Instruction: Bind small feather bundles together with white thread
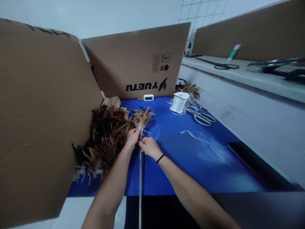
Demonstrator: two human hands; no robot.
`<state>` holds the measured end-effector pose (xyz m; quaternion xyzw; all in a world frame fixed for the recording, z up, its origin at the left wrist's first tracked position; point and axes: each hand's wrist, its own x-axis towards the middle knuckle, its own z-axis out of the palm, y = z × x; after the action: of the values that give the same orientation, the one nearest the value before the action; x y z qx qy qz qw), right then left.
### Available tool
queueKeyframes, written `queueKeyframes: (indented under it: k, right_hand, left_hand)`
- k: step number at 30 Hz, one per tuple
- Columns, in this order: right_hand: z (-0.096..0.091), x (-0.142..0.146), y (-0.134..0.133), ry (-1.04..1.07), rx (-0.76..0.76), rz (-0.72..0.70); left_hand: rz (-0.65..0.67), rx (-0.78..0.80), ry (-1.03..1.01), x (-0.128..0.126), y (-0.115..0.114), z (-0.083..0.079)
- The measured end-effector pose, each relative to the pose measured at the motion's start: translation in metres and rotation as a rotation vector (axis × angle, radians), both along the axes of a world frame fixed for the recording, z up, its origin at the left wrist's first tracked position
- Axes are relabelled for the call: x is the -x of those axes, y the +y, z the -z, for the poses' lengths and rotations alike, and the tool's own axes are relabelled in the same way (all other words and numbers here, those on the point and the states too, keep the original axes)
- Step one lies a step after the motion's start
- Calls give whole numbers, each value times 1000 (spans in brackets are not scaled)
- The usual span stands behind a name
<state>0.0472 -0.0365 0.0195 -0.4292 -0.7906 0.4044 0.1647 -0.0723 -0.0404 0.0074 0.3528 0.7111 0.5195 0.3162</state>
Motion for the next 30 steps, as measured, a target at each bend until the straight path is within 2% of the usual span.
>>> queueKeyframes:
  k: [6,13,19,27,30]
  right_hand:
    - [4,-5,1,166,50,-55]
    - [4,-14,-1,293,128,-91]
    - [1,-19,-5,371,212,-112]
    - [2,-19,-6,377,235,-85]
    - [4,-19,-7,395,243,-80]
  left_hand:
    - [200,-95,-566,-8,-7,-13]
    - [239,-117,-837,-13,-9,-17]
    - [289,-158,-961,-16,-9,-17]
    - [248,-218,-874,-17,-8,-15]
    - [277,-213,-864,-18,-9,-16]
